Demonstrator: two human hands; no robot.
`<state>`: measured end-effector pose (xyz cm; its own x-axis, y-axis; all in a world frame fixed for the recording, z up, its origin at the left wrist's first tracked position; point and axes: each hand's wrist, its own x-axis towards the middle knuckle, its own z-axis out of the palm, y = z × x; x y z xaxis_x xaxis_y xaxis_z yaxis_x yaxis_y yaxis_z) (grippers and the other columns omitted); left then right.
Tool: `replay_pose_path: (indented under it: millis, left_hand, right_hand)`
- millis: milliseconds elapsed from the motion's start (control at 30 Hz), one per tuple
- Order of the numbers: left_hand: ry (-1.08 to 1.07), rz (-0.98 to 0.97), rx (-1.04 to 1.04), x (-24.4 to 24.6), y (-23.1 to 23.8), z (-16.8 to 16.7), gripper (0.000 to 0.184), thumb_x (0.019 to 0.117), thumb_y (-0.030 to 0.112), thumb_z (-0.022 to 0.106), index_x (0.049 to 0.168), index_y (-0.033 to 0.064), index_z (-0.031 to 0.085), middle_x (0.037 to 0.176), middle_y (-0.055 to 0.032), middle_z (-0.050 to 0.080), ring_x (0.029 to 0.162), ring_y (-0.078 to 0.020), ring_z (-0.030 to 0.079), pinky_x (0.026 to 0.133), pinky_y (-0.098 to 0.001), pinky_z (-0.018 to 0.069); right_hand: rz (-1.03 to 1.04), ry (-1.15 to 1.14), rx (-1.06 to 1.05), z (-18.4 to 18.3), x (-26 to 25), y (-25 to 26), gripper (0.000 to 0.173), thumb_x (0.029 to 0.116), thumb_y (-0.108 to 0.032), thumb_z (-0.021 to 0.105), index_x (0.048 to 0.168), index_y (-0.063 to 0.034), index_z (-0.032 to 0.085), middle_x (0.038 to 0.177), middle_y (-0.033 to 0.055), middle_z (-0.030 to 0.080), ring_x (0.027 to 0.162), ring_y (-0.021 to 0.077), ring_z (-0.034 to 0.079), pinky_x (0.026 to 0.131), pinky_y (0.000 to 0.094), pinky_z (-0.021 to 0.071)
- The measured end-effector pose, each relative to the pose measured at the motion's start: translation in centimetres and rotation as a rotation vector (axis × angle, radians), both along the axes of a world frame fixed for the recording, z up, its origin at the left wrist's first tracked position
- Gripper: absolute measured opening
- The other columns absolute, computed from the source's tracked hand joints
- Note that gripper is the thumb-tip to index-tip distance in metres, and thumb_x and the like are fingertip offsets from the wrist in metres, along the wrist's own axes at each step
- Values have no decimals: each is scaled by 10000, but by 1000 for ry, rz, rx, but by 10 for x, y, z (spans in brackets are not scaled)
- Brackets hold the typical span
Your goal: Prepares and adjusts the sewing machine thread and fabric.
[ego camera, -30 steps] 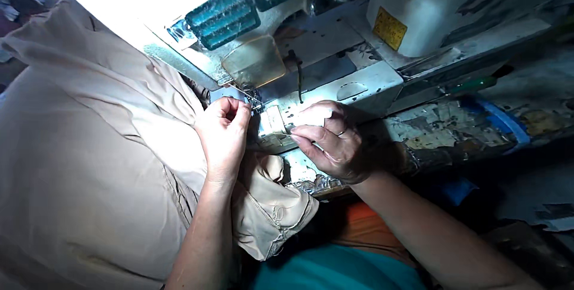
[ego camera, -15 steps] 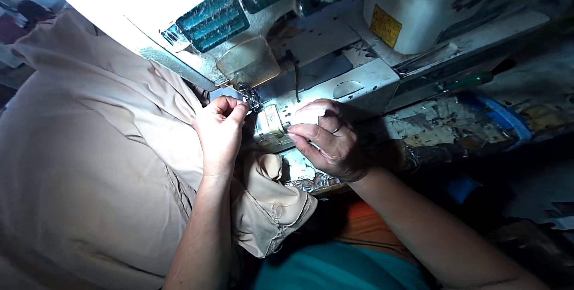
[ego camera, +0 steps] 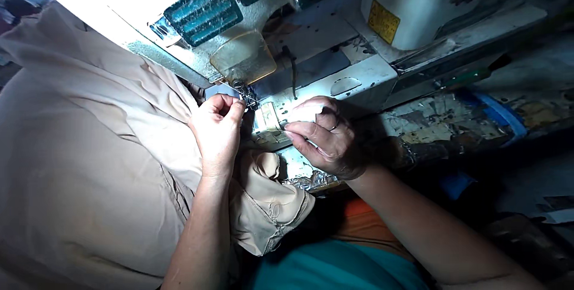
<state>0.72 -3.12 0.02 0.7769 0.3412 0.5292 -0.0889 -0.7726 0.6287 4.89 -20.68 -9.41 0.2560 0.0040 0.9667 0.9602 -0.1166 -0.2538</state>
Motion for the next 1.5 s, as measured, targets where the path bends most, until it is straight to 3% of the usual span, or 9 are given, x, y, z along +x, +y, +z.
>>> replay_pose_path:
  millis: [367, 767, 967, 1100, 1267, 1500]
  left_hand:
    - [-6, -44, -62, 1, 2, 0, 133, 880, 101, 680, 755, 144, 675, 625, 119, 597, 538, 58, 527, 518, -130, 420]
    - [23, 9, 9, 1, 1, 1, 120, 889, 145, 666, 769, 152, 676, 637, 134, 586, 552, 74, 517, 539, -133, 416]
    - [123, -41, -141, 5, 3, 12, 230, 888, 73, 683, 682, 169, 643, 589, 128, 573, 523, 47, 501, 521, -145, 407]
    - [119, -31, -131, 7, 3, 11, 231, 860, 83, 688, 662, 183, 624, 571, 128, 555, 502, 42, 488, 504, -149, 396]
    - [96, -14, -92, 7, 5, 8, 198, 873, 116, 682, 692, 177, 630, 597, 130, 564, 523, 47, 498, 516, -156, 398]
    - [-23, -97, -145, -8, 5, 3, 86, 932, 99, 662, 852, 118, 688, 683, 104, 622, 601, 30, 566, 573, -136, 461]
  right_hand:
    - [9, 0, 5, -1, 1, 0, 85, 919, -111, 707, 917, -43, 757, 980, 145, 693, 1092, 258, 632, 1031, 357, 478]
    - [19, 10, -1, -1, 0, 0, 87, 921, -112, 706, 925, -45, 762, 984, 149, 701, 1092, 264, 638, 1027, 363, 482]
    - [15, -3, 2, -2, 2, 1, 94, 929, -110, 702, 924, -38, 762, 993, 157, 707, 1099, 270, 640, 1038, 370, 476]
    - [13, -5, -8, -1, 1, -1, 87, 918, -104, 709, 921, -36, 762, 983, 155, 701, 1089, 270, 641, 1029, 369, 482]
    - [16, -7, 4, -1, 2, 1, 93, 933, -108, 700, 923, -39, 761, 984, 149, 710, 1105, 263, 641, 1044, 369, 473]
    - [51, -2, -29, -1, 0, -3, 98, 919, -137, 711, 903, -54, 760, 994, 145, 693, 1104, 268, 627, 1040, 381, 473]
